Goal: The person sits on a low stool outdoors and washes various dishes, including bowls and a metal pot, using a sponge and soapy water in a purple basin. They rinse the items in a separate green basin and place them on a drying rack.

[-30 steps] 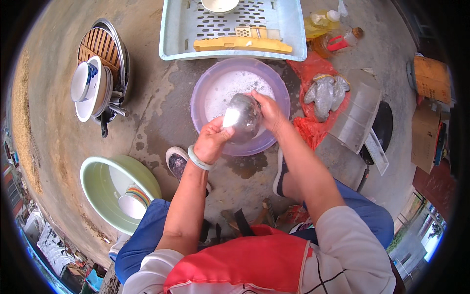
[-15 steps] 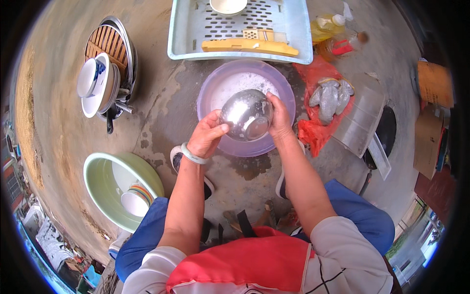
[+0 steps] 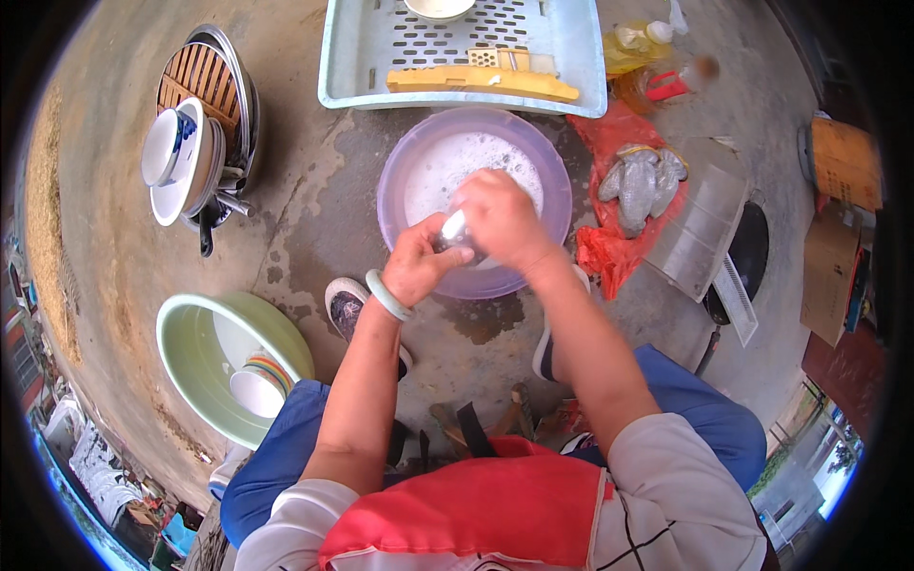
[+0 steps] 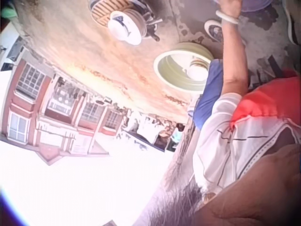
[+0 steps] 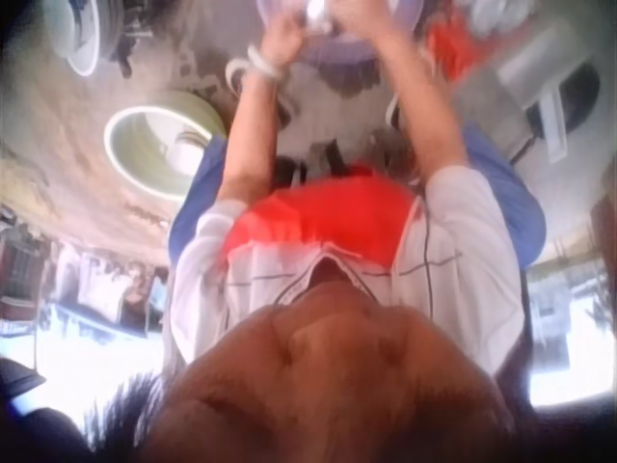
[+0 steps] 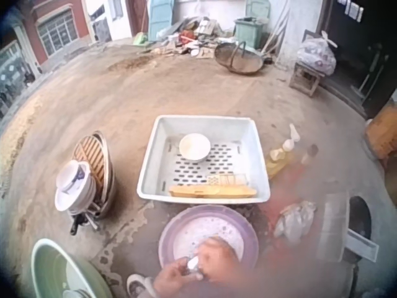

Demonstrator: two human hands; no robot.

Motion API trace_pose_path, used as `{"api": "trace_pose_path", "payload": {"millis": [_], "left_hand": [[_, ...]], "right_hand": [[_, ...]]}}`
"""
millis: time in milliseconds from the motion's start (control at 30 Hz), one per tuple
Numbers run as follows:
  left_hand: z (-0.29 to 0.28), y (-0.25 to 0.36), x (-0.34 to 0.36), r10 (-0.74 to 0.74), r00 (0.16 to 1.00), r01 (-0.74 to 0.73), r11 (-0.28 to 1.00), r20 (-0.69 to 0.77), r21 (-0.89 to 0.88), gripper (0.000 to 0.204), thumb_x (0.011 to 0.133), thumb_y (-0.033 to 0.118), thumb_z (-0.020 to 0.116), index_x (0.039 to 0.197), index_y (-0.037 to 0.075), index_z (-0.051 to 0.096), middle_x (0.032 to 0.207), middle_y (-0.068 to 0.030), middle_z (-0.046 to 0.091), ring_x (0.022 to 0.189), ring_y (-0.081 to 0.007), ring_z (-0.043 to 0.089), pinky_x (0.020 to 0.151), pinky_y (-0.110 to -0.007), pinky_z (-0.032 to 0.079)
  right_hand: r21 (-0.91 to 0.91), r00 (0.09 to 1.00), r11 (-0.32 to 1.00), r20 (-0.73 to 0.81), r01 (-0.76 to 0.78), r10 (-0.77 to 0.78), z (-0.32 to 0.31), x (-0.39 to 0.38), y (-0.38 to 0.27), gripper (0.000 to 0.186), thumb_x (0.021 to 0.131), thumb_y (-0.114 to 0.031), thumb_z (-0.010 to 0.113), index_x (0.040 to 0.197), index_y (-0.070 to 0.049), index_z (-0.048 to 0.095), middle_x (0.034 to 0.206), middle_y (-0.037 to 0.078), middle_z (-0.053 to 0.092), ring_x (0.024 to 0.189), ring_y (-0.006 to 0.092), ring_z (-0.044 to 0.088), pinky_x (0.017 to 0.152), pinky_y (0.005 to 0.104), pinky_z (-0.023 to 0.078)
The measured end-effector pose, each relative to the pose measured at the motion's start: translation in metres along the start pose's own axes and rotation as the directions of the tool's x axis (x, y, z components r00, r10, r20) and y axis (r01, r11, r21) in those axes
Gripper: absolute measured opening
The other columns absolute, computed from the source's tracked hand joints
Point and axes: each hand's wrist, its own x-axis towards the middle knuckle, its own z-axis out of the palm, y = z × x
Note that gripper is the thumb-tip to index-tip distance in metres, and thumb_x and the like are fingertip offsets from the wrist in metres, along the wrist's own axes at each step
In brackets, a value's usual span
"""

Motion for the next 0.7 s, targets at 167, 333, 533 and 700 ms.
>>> {"api": "trace_pose_path", "payload": {"millis": [167,333,533,700], "left_hand": [[0.000,-0.019,0.007,0.068,0.992,-0.062,0.996,-0.105,0.067,0.026,0.080,-0.006,0.064,0.105,0.000,0.062,0.095,-0.0006,0.064,0.087,-0.0074,0.057,0.080,-0.025,0.047],[0.008,-0.018,0.001,-0.045,0.991,0.038,0.998,-0.127,-0.053,0.027,0.079,-0.004,0.068,0.105,0.000,0.064,0.093,-0.0002,0.065,0.083,-0.0069,0.057,0.078,-0.024,0.048],[0.015,-0.011,0.001,-0.043,0.991,0.048,0.998,-0.129,0.036,0.026,0.080,-0.002,0.069,0.106,-0.001,0.063,0.092,0.0003,0.065,0.083,-0.0066,0.057,0.077,-0.024,0.048],[0.012,-0.012,0.005,0.096,0.978,-0.075,0.990,-0.186,0.116,0.024,0.080,-0.002,0.068,0.103,0.001,0.064,0.089,0.0020,0.064,0.078,-0.0043,0.055,0.069,-0.023,0.046]], "right_hand": [[-0.232,0.963,0.958,-0.168,0.168,-0.210,0.021,-0.003,-0.023,0.009,0.078,-0.010,0.056,0.077,-0.005,0.063,0.088,0.013,0.061,0.080,0.0293,0.058,0.074,0.0366,0.048],[0.459,0.802,0.676,0.159,-0.577,0.576,0.004,-0.002,0.019,0.022,0.089,-0.014,0.048,0.089,-0.003,0.067,0.076,0.006,0.059,0.066,0.0140,0.056,0.062,0.0290,0.047],[0.497,0.674,0.514,0.219,-0.699,0.705,0.009,0.000,0.031,0.021,0.089,-0.014,0.049,0.087,-0.004,0.067,0.068,0.006,0.058,0.064,0.0156,0.057,0.059,0.0303,0.046],[-0.194,0.992,0.981,-0.125,0.009,-0.034,0.036,-0.014,-0.012,0.015,0.081,-0.012,0.055,0.081,-0.005,0.068,0.099,0.016,0.063,0.099,0.0319,0.058,0.089,0.0430,0.043]]}}
